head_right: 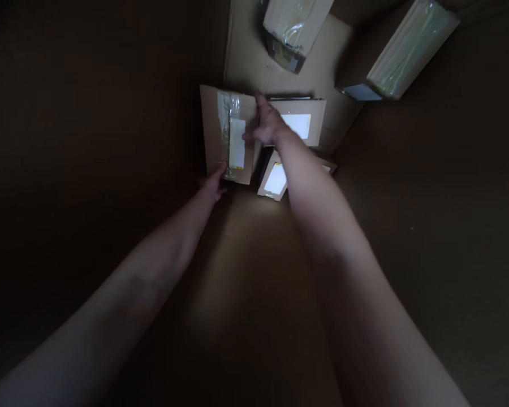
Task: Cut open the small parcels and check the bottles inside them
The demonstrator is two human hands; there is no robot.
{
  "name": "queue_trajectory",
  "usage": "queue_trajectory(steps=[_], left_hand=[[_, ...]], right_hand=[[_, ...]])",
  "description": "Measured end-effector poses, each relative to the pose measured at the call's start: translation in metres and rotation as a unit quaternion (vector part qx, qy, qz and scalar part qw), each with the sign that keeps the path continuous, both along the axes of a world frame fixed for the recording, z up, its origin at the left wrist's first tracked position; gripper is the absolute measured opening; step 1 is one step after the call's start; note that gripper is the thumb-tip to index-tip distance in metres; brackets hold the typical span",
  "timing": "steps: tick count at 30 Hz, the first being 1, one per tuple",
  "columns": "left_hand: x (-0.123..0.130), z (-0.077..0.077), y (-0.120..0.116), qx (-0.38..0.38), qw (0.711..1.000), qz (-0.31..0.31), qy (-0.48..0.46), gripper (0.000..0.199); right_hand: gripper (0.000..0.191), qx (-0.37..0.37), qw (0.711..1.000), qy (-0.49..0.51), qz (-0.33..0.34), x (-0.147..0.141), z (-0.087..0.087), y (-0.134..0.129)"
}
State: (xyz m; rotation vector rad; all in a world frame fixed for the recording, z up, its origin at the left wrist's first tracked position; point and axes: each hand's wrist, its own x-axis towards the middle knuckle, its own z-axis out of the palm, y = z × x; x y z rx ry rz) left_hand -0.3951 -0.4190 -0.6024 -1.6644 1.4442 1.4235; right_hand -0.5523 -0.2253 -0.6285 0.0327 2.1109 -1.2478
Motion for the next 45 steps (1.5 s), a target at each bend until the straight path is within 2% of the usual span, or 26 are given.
queue_trajectory(steps=[2, 4, 5, 7, 10, 12, 14, 17, 19, 22, 26, 29, 32, 34, 36, 38, 40, 42, 45], left_hand=[[0.004, 0.007, 0.005, 0.064, 0.994, 0.069, -0.05, 0.054], [0.009, 0.015, 0.006, 0.052, 0.995, 0.083, -0.018, 0.05], [0.012, 0.019, 0.004, 0.017, 0.997, 0.074, 0.015, 0.051], [0.017, 0.025, -0.005, -0.069, 0.994, 0.018, 0.078, 0.055], [0.015, 0.024, -0.025, -0.16, 0.971, -0.122, 0.125, 0.063], [0.009, 0.017, -0.036, -0.165, 0.962, -0.192, 0.104, 0.067], [0.002, 0.007, -0.045, -0.141, 0.964, -0.212, 0.08, 0.063], [-0.002, -0.004, -0.054, -0.071, 0.971, -0.217, 0.075, 0.058], [0.0, -0.003, -0.06, -0.048, 0.969, -0.233, 0.069, 0.06], [0.009, 0.008, -0.067, -0.076, 0.96, -0.26, 0.074, 0.058], [0.023, 0.022, -0.075, -0.135, 0.945, -0.278, 0.104, 0.052], [0.026, 0.023, -0.073, -0.169, 0.94, -0.273, 0.113, 0.053], [0.023, 0.017, -0.065, -0.191, 0.94, -0.266, 0.092, 0.05], [0.02, 0.015, -0.059, -0.219, 0.937, -0.263, 0.069, 0.049], [0.017, 0.015, -0.054, -0.243, 0.931, -0.269, 0.051, 0.055], [0.014, 0.017, -0.05, -0.249, 0.927, -0.276, 0.047, 0.063], [0.013, 0.019, -0.048, -0.239, 0.928, -0.281, 0.049, 0.066], [0.012, 0.021, -0.046, -0.235, 0.928, -0.287, 0.045, 0.064], [0.013, 0.019, -0.046, -0.241, 0.922, -0.3, 0.039, 0.062]], right_hand=[[0.076, 0.029, 0.999, 0.003, -0.032, 0.023, 0.004, -0.007], [0.064, 0.073, 0.995, 0.002, -0.074, 0.053, 0.015, -0.001], [0.06, 0.09, 0.992, -0.01, -0.091, 0.069, 0.022, 0.005], [0.055, 0.104, 0.987, -0.055, -0.114, 0.1, 0.038, 0.019], [0.058, 0.093, 0.977, -0.137, -0.134, 0.14, 0.053, 0.033], [0.07, 0.08, 0.973, -0.173, -0.129, 0.157, 0.053, 0.032], [0.08, 0.053, 0.972, -0.193, -0.12, 0.165, 0.046, 0.024], [0.079, -0.018, 0.969, -0.211, -0.126, 0.168, 0.036, 0.012], [0.079, -0.047, 0.967, -0.213, -0.135, 0.169, 0.033, 0.009], [0.08, -0.057, 0.966, -0.212, -0.137, 0.173, 0.036, 0.009], [0.073, -0.054, 0.973, -0.187, -0.123, 0.17, 0.042, 0.008], [0.066, -0.039, 0.978, -0.172, -0.113, 0.158, 0.039, 0.009], [0.052, -0.008, 0.974, -0.204, -0.096, 0.137, 0.028, 0.022], [0.05, 0.054, 0.976, -0.197, -0.071, 0.119, 0.019, 0.039], [0.045, 0.148, 0.974, -0.168, -0.041, 0.098, 0.011, 0.06], [0.051, 0.232, 0.961, -0.149, -0.015, 0.077, 0.004, 0.082], [0.066, 0.27, 0.95, -0.154, 0.015, 0.062, -0.004, 0.098], [0.08, 0.265, 0.948, -0.167, 0.051, 0.059, -0.011, 0.104], [0.101, 0.221, 0.951, -0.188, 0.111, 0.082, -0.021, 0.089]])
